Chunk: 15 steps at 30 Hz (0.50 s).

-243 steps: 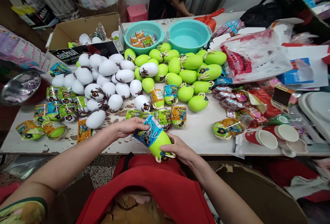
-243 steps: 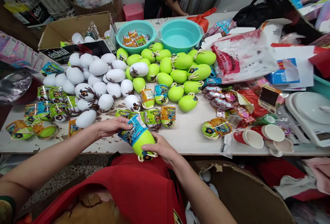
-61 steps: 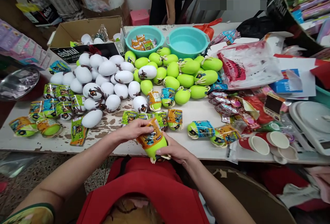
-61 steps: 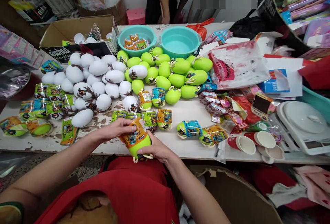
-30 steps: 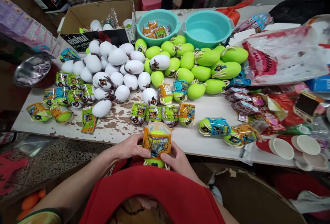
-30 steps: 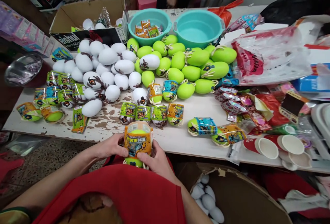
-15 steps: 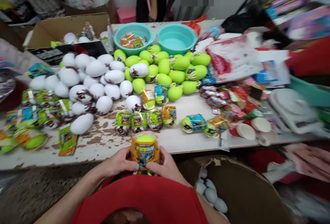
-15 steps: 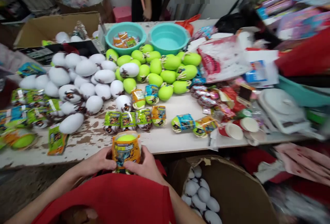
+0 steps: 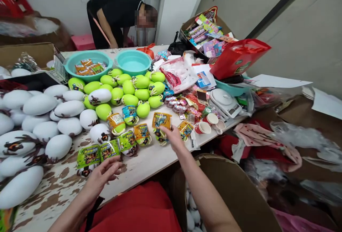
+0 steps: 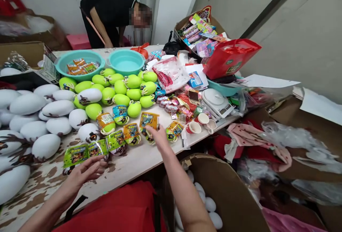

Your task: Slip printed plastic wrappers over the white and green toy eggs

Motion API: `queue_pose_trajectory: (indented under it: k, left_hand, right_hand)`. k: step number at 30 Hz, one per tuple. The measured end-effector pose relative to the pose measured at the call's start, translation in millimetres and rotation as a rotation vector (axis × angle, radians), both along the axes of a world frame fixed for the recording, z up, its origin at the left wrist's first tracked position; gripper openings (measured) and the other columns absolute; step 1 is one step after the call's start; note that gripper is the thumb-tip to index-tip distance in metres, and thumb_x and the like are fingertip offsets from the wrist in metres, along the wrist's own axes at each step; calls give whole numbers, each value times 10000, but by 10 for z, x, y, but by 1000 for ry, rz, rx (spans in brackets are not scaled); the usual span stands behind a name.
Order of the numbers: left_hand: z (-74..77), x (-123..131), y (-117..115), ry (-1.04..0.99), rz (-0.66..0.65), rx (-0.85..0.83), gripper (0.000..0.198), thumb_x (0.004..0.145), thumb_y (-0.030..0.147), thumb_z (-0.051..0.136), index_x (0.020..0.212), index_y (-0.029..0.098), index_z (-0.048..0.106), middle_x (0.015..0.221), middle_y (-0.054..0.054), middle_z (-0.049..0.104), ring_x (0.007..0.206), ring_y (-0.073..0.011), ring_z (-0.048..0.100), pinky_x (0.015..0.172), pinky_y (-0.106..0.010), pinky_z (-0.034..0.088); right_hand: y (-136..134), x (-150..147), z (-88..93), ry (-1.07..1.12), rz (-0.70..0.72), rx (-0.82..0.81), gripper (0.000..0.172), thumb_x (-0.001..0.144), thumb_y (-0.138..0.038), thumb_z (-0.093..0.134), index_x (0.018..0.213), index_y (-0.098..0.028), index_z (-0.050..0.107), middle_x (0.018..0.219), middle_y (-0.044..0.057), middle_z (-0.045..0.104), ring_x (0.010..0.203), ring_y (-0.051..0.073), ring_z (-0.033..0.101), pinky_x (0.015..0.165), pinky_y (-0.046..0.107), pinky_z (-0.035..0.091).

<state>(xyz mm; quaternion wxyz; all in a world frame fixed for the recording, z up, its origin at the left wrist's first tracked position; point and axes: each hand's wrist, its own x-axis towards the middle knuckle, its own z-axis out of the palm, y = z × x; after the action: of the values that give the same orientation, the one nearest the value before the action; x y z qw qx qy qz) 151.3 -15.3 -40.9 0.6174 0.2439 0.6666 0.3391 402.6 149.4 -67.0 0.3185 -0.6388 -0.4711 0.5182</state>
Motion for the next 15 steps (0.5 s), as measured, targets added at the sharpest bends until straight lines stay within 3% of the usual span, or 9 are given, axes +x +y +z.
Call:
queue_pose_trajectory:
  k: [4,7,10,13,15]
  left_hand:
    - [-50,102,102,89,7,2,682,641,683,643,1109,188,632,1080,-121,698,901,-263,648,798,-364,478]
    - [-135,160,129,103,-8,-13,675,630,697,636,1082,195,647,1071,-120,705,866,-257,653,768,-348,483]
    - [-218,156,138,103,-43,-45,685,603,706,651,1067,203,655,1059,-119,712,870,-263,652,742,-337,484]
    - [-273,111,143,116,-35,-66,681,618,706,641,1083,208,652,1064,-108,710,879,-256,651,735,-326,479]
    - [-291,86,151,125,-11,-70,674,642,699,629,1104,208,644,1074,-103,706,883,-247,649,738,-319,475]
  right_hand:
    - [884,138,-175,-230,-36,44,434,627,-404,750,939,-111,678,929,110,703,925,280,625,788,342,474]
    - [1177,111,-322,-375,-54,37,452,573,-362,798,914,-87,685,910,141,689,925,311,611,808,369,458]
    - [1161,324,-329,-494,-96,115,467,671,-420,740,1029,-127,677,1047,138,657,1026,295,572,890,364,425]
    - [914,930,-168,-634,-246,192,439,871,-409,495,1219,-161,594,1264,167,534,1215,296,447,989,411,352]
    - [729,1408,-55,-727,-360,153,446,901,-345,401,1245,-116,569,1290,239,477,1244,344,411,980,490,335]
